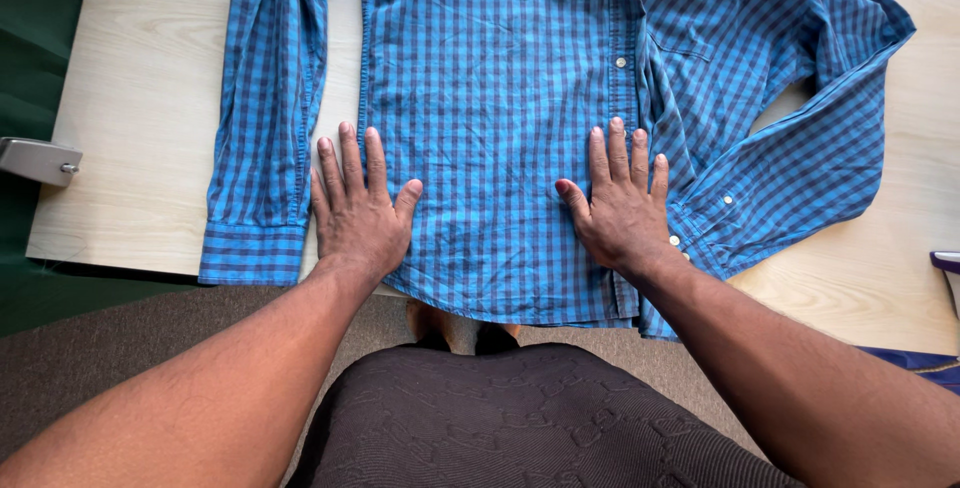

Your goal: The person irons a blue checkered shirt laid out on a wooden table. They use a purple and white iron to smooth the front and sleeves, occasionally adjusting the fabric with their left hand. The shirt remains on the table throughout the process.

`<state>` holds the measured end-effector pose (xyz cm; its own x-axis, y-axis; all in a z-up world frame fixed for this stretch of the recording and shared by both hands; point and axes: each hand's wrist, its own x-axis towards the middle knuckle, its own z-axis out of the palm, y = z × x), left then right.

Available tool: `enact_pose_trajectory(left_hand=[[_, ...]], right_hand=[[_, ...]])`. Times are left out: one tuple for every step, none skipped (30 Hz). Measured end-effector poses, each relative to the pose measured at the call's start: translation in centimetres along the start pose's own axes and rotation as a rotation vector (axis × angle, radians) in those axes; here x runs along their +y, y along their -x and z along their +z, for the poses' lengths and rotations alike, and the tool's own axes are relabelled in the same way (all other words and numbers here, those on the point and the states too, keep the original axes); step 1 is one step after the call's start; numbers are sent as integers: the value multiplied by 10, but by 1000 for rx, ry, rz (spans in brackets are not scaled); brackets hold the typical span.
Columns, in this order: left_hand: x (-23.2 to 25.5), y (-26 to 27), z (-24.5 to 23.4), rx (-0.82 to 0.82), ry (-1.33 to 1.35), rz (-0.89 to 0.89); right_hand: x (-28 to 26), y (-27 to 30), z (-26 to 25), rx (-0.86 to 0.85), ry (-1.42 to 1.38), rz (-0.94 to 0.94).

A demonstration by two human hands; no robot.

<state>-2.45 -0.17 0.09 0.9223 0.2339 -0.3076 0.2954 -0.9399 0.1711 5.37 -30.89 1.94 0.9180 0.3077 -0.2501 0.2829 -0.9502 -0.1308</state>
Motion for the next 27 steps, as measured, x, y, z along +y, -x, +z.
enact_pose_trajectory(left_hand=[[0,1,-2,-8,8,-4],[0,2,-4,-16,16,-8],[1,3,-7,-22,21,-10],[3,4,-10,-17,22,-17],[5,5,-14,-9,21,-23],[7,6,-18,-1,21,-30],[9,6,-23,10,39,-35],[11,7,-28,21,57,-40],[14,8,-34,34,74,-44],[17,8,-41,-3,75,-67],[21,8,-47,-40,77,-89],[24,9,-53,-77,80,-111],[27,12,-56,-98,70,-121],[30,15,-59,-119,61,-130],[33,18,-61,-143,50,-141],[36,21,-62,-145,50,-147],[39,25,-62,-148,50,-154],[42,30,-60,-151,51,-160],[44,35,-60,-171,56,-169],[45,39,-59,-192,62,-177],[48,45,-57,-219,69,-187],[49,51,-55,-215,82,-198],[50,56,-54,-211,96,-207],[51,60,-52,-208,111,-216],[51,65,-50,-203,107,-214],[51,69,-48,-199,103,-212],[52,72,-48,-193,101,-206]], right_hand=[[1,0,-1,20,0,-9],[1,1,-2,40,0,-18],[2,2,-3,63,2,-28],[2,3,-5,85,4,-39],[3,3,-8,111,5,-50],[3,3,-12,119,-5,-48],[3,4,-16,126,-13,-44],[3,5,-22,133,-21,-40],[4,6,-28,143,-44,-35],[5,7,-34,153,-67,-30],[6,9,-40,163,-89,-25],[6,11,-46,136,-72,-28],[8,12,-52,110,-53,-32],[9,13,-57,84,-34,-35],[10,16,-60,36,-20,-30],[11,19,-63,-11,-5,-25],[12,22,-65,-60,10,-19],[14,26,-65,-77,19,-16],[15,31,-65,-96,26,-15],[16,36,-63,-114,34,-14],[19,41,-62,-108,30,-25],[23,46,-60,-103,26,-36],[26,51,-58,-98,24,-46],[28,55,-56,-95,20,-50],[30,60,-53,-94,14,-51],[32,64,-49,-92,7,-51],[34,69,-47,-88,10,-53]])
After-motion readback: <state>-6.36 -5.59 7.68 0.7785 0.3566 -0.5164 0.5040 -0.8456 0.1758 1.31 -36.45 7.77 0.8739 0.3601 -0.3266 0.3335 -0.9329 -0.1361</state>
